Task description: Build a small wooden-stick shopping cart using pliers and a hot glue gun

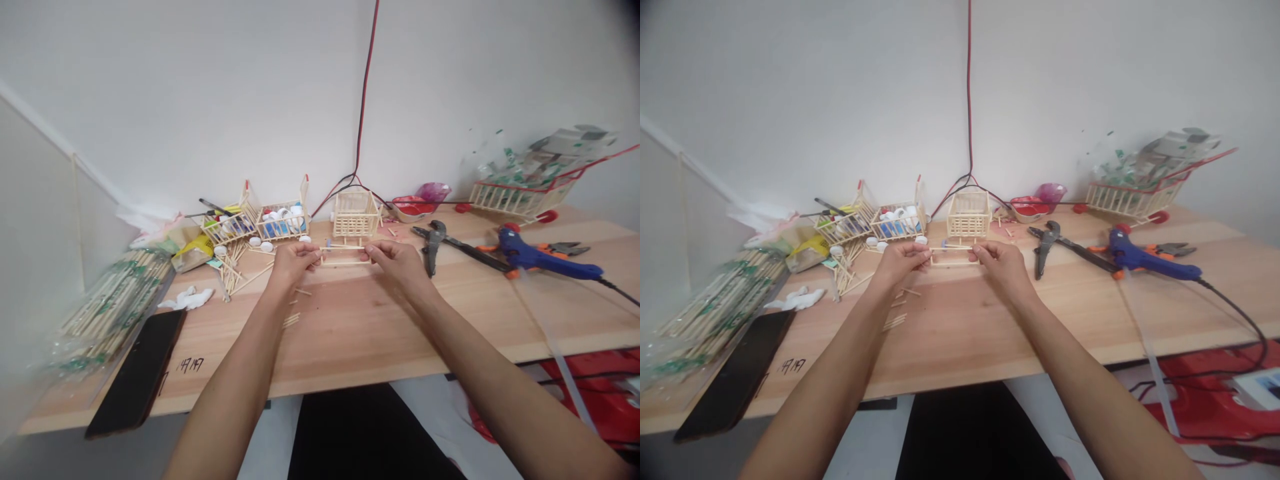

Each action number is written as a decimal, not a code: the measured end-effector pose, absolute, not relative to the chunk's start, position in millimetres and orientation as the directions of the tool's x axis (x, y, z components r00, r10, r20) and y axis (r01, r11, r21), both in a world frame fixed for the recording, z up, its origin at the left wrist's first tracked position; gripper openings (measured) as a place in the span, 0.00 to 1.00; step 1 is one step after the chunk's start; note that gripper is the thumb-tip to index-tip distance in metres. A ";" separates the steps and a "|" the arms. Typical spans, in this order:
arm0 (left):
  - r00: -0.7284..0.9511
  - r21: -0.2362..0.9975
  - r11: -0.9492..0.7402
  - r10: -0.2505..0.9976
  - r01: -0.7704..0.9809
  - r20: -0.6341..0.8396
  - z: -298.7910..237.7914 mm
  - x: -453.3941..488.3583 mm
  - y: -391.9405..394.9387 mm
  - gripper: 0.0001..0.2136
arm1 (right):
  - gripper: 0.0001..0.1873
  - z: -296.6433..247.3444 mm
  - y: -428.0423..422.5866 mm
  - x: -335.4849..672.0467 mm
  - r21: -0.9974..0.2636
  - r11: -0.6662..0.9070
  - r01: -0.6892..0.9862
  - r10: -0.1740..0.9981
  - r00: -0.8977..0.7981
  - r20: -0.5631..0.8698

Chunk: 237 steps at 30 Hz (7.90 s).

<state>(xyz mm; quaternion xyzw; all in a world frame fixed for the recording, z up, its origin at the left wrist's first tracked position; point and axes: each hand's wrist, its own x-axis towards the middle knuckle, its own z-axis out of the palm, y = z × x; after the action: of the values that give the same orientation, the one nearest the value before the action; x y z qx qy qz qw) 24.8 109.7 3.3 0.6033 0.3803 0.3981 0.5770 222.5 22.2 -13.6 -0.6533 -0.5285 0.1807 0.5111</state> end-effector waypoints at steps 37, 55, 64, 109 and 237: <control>0.243 0.993 -0.020 0.969 -0.120 0.049 29.1 -2.6 121.9 0.04 | 0.20 -18.4 28.5 236.3 -0.951 0.079 0.298 0.879 0.429 0.207; 0.714 0.893 0.392 0.689 -0.222 -0.125 9.0 19.4 108.3 0.15 | 0.23 -22.6 31.4 234.2 -0.999 0.051 0.008 0.943 0.328 0.051; 0.647 0.905 0.324 0.759 -0.276 -0.074 9.7 18.8 110.7 0.14 | 0.25 -19.4 29.9 232.7 -0.999 0.041 -0.027 0.948 0.316 0.031; 0.430 0.930 0.226 0.899 -0.290 -0.085 26.2 8.7 115.7 0.06 | 0.23 -29.9 34.6 245.9 -0.958 0.101 0.267 0.875 0.435 0.214; 0.701 0.262 -0.808 0.589 0.528 0.402 0.2 45.2 84.8 0.08 | 0.10 24.6 -1.1 247.0 -0.676 0.106 0.730 0.887 0.237 0.396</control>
<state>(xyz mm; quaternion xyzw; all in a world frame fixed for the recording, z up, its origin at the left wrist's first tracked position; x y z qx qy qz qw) 45.2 84.8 0.2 0.9200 0.3036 0.2396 0.0634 247.0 -1.1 24.6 -0.6619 -0.6107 0.0928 0.4247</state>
